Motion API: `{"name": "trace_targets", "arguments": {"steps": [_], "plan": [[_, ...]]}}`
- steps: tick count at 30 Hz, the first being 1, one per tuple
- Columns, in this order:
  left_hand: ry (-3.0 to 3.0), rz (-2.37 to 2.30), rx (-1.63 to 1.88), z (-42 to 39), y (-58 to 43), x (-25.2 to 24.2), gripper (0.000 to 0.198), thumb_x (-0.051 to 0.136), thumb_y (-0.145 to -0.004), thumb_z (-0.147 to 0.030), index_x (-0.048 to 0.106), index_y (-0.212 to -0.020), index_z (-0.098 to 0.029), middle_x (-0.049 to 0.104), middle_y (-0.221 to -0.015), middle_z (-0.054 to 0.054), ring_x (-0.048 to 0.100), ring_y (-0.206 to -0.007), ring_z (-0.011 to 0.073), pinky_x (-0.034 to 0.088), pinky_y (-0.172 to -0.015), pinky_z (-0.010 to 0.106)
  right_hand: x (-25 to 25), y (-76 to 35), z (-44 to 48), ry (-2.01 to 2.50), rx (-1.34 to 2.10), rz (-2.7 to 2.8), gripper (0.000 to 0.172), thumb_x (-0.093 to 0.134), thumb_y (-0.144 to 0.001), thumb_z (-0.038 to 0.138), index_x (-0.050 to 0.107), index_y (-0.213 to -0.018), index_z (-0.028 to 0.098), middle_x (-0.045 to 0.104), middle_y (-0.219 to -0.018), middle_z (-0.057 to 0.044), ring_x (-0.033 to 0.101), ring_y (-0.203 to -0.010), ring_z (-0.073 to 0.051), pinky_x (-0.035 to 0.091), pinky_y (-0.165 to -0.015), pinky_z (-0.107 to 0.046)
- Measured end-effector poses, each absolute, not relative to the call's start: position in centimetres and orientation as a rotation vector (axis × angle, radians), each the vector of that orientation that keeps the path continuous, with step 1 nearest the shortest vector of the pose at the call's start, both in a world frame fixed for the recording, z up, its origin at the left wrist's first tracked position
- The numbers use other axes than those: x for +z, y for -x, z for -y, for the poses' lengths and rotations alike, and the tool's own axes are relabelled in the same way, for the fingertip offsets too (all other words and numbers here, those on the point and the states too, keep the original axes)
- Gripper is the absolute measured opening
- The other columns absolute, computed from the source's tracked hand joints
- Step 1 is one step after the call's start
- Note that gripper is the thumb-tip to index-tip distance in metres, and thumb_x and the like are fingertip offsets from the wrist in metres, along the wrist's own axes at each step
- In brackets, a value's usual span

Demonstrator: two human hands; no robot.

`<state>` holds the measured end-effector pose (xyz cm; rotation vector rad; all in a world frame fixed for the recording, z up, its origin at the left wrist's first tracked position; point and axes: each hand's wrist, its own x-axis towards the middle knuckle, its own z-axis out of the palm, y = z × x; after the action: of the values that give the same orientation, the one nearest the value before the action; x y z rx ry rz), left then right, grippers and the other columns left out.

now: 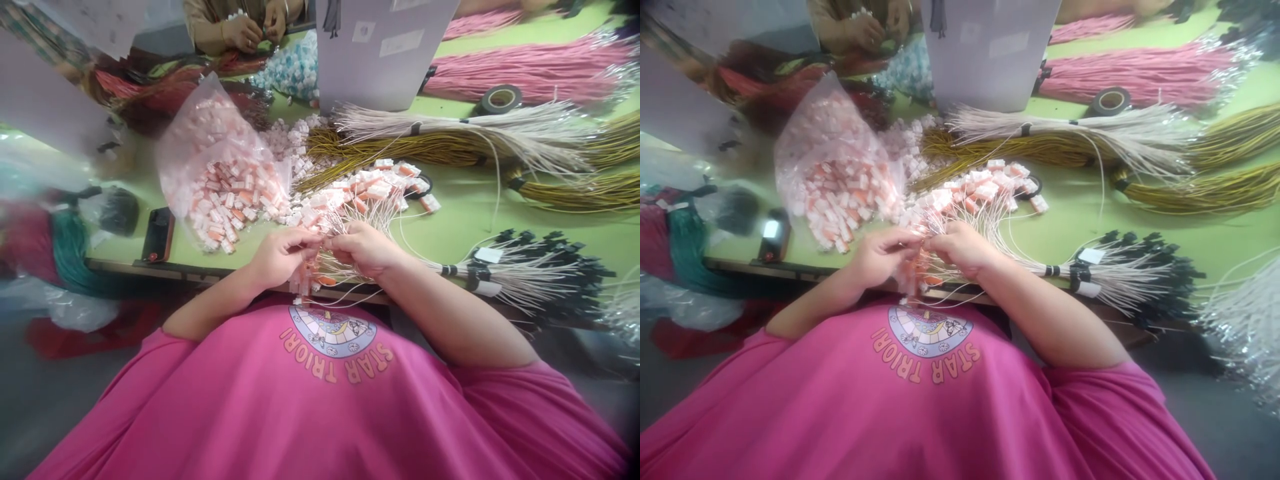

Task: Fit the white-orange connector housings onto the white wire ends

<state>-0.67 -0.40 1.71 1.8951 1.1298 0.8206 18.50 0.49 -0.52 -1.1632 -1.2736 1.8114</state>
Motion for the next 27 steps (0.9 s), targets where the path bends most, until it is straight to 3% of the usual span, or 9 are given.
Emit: {"name": "trace_targets", "arguments": {"steps": [4, 8, 13, 20, 23, 27], "plan": [[-1.967, -1.137, 0.798, 0.6, 0.3, 1.7, 0.016, 0.063, -0.08, -0.019, 0.073, -0.092, -0.022, 0.073, -0.098, 0.005, 0.067, -0.089, 0.0166, 0.056, -0.087, 0.033, -0.2, -18.3, -0.4, 1.203, 1.797, 1.281, 0.034, 0.059, -0.071, 0.022, 0.037, -0.045, 0.021, 0.031, -0.04, 0.007, 0.024, -0.04, -0.007, 0.015, -0.042, -0.027], [-1.968, -1.204, 0.784, 0.6, 0.1, 1.6, 0.019, 0.062, -0.082, -0.021, 0.073, -0.097, -0.02, 0.073, -0.099, 0.006, 0.067, -0.091, 0.0175, 0.055, -0.086, 0.033, 0.7, -18.2, -0.2, 1.259, 1.687, 1.379, 0.028, 0.062, -0.072, 0.026, 0.045, -0.05, 0.02, 0.034, -0.043, 0.007, 0.03, -0.045, -0.008, 0.023, -0.045, -0.026], [-1.936, -1.168, 0.76, 0.8, 0.7, 1.8, 0.018, 0.064, -0.081, -0.022, 0.072, -0.096, -0.018, 0.072, -0.098, 0.006, 0.067, -0.087, 0.0165, 0.055, -0.081, 0.03, 1.3, -18.5, -0.1, 1.162, 1.63, 1.592, 0.014, 0.062, -0.077, 0.029, 0.063, -0.068, 0.018, 0.052, -0.058, 0.003, 0.044, -0.056, -0.01, 0.036, -0.056, -0.026], [-2.226, -1.174, 0.699, -0.9, 5.4, 2.0, 0.022, 0.063, -0.084, -0.029, 0.069, -0.103, -0.02, 0.07, -0.102, 0.006, 0.064, -0.082, 0.0147, 0.052, -0.073, 0.027, 1.0, -19.1, -0.8, 1.159, 1.2, 1.854, 0.02, 0.061, -0.079, 0.035, 0.063, -0.069, 0.017, 0.057, -0.07, 0.0, 0.052, -0.069, -0.012, 0.04, -0.066, -0.028], [-2.317, -1.525, 0.829, -3.8, 9.1, 0.7, 0.021, 0.054, -0.086, -0.019, 0.069, -0.101, -0.021, 0.067, -0.107, 0.006, 0.06, -0.099, 0.0189, 0.047, -0.087, 0.033, 0.9, -19.7, -0.9, 1.241, 1.301, 1.701, 0.021, 0.065, -0.076, 0.038, 0.065, -0.072, 0.017, 0.058, -0.066, 0.001, 0.05, -0.061, -0.011, 0.039, -0.06, -0.028], [-2.449, -1.543, 0.577, -7.5, 12.3, -1.9, 0.022, 0.05, -0.081, -0.01, 0.07, -0.085, -0.019, 0.066, -0.099, 0.008, 0.054, -0.096, 0.0221, 0.04, -0.095, 0.039, 0.8, -19.9, -1.0, 1.332, 1.446, 1.648, 0.029, 0.066, -0.075, 0.041, 0.061, -0.061, 0.017, 0.057, -0.056, 0.001, 0.044, -0.05, -0.009, 0.034, -0.051, -0.028]]}}
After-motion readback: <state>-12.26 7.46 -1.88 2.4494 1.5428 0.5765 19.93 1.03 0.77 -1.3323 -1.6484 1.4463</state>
